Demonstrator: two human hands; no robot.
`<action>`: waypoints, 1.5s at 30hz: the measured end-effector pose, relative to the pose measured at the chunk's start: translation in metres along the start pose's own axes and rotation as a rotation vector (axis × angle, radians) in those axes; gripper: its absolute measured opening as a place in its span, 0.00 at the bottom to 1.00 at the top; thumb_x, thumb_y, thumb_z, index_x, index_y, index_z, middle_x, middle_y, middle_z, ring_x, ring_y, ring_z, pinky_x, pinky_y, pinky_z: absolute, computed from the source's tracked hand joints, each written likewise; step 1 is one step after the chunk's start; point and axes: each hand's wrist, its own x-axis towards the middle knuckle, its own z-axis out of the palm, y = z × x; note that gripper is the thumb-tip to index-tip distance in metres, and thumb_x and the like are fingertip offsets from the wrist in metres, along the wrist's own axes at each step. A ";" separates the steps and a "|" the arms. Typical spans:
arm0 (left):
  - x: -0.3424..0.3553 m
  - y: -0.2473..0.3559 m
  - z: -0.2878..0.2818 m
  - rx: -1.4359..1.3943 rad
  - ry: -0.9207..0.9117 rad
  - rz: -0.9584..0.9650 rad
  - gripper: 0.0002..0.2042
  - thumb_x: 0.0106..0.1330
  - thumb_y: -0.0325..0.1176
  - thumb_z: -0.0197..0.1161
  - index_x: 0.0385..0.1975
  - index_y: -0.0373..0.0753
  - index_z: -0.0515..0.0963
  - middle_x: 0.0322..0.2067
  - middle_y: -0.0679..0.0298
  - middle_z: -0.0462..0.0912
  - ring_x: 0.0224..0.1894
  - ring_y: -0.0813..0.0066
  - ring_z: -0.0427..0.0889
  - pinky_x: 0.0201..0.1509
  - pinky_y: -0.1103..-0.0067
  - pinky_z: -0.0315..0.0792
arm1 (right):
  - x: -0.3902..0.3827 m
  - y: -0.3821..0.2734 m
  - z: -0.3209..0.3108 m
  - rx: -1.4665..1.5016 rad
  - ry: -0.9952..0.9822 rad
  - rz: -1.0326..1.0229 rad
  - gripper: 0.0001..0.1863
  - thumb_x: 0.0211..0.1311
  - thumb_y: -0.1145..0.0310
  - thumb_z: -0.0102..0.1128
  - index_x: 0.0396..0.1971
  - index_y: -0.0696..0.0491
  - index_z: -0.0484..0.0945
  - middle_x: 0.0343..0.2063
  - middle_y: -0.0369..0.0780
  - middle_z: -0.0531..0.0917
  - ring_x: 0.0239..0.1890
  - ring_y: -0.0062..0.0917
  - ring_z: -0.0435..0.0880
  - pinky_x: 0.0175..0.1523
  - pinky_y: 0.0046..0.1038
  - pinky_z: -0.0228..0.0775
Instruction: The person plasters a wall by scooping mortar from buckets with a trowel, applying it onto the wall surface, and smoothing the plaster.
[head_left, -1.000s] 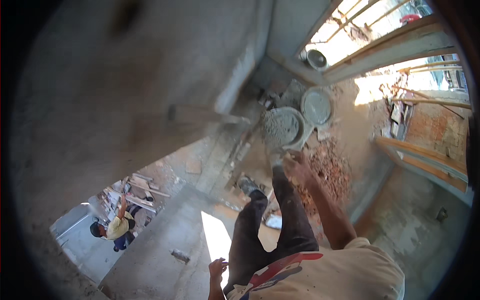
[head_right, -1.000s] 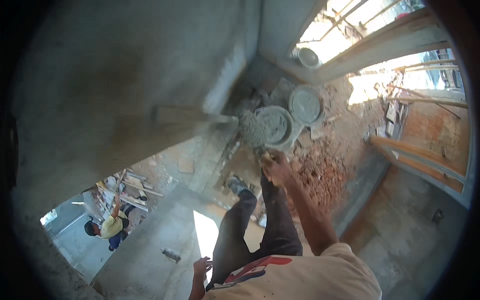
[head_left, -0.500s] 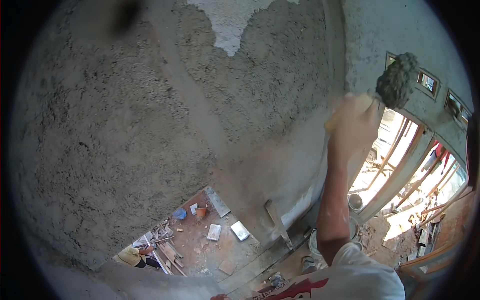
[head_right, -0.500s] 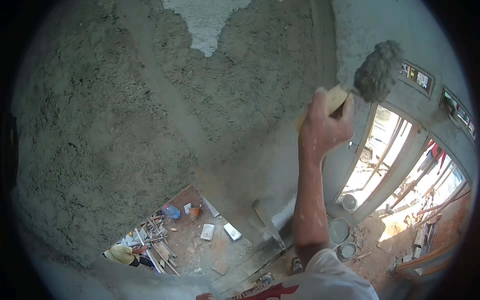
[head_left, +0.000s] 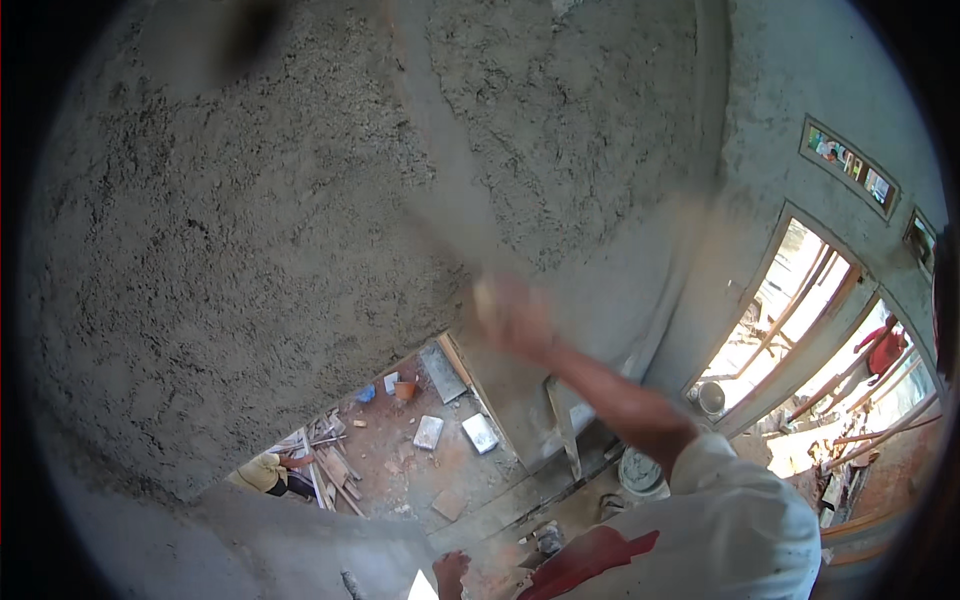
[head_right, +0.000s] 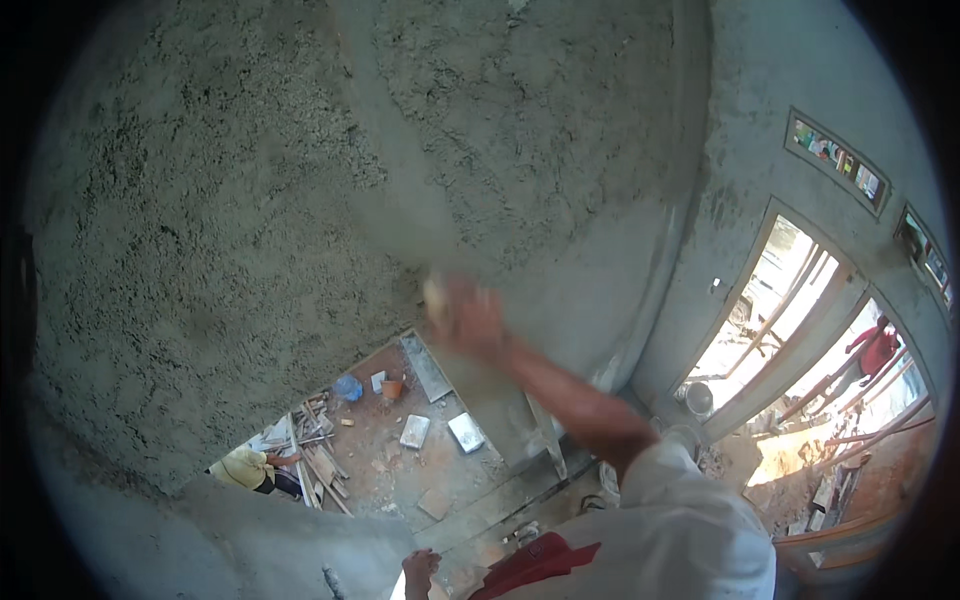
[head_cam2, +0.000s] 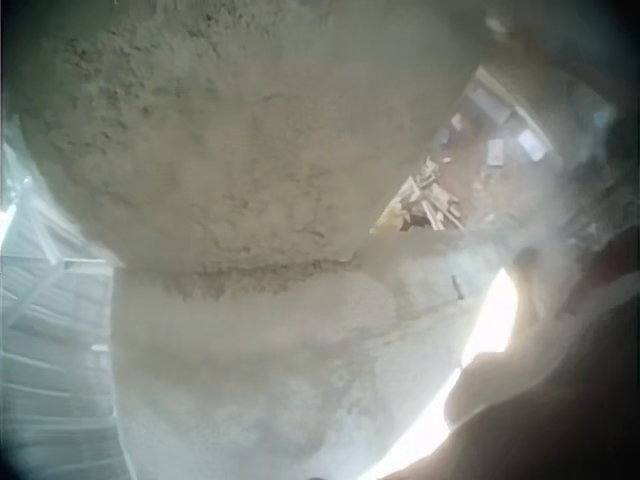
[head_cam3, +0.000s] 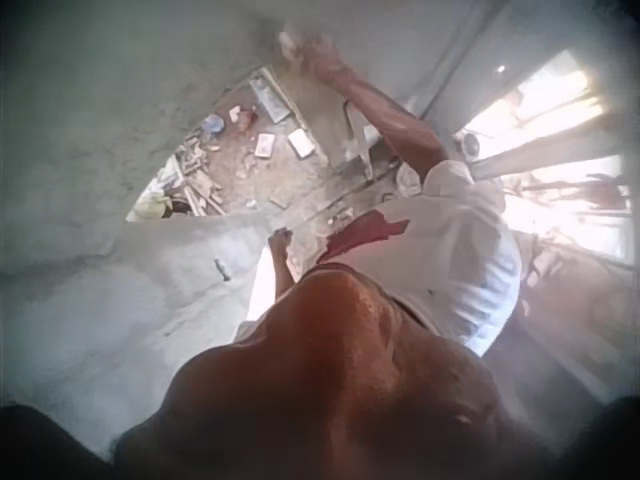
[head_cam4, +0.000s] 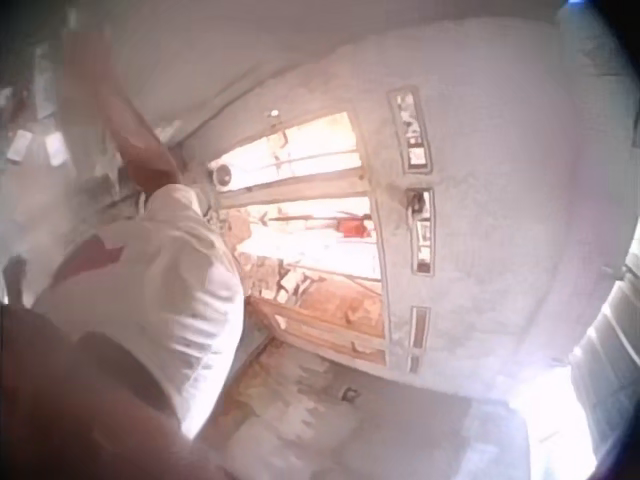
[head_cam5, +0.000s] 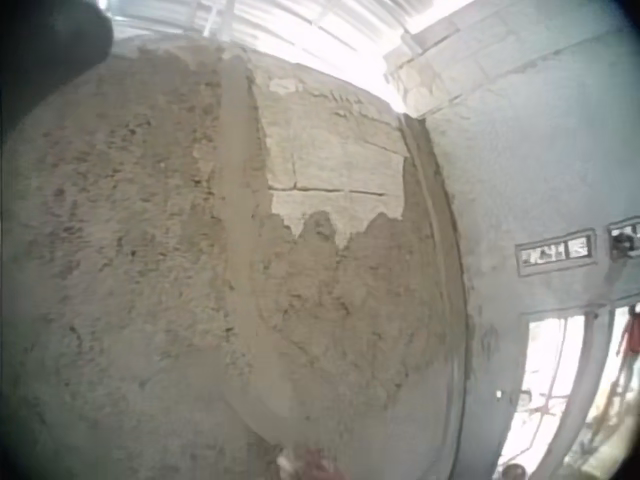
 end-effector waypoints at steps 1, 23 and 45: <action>0.001 0.014 0.018 0.079 -0.047 -0.015 0.13 0.67 0.33 0.60 0.44 0.29 0.79 0.31 0.53 0.87 0.29 0.66 0.85 0.30 0.76 0.75 | -0.080 -0.032 -0.020 0.364 -0.144 0.073 0.24 0.56 0.58 0.65 0.51 0.54 0.80 0.49 0.51 0.82 0.51 0.48 0.84 0.50 0.53 0.77; -0.064 -0.071 -0.104 1.434 -0.415 0.101 0.05 0.64 0.29 0.61 0.27 0.36 0.77 0.18 0.55 0.78 0.21 0.62 0.82 0.29 0.66 0.75 | -0.671 0.100 -0.294 0.287 -1.528 1.586 0.27 0.69 0.53 0.55 0.58 0.58 0.74 0.53 0.54 0.81 0.55 0.48 0.80 0.59 0.44 0.71; -0.055 -0.122 0.020 1.481 0.014 -0.424 0.18 0.64 0.40 0.54 0.24 0.32 0.85 0.22 0.47 0.85 0.25 0.55 0.83 0.36 0.63 0.75 | -0.780 0.170 -0.189 0.286 -1.012 1.731 0.18 0.59 0.60 0.61 0.41 0.60 0.82 0.22 0.32 0.77 0.26 0.18 0.73 0.32 0.30 0.66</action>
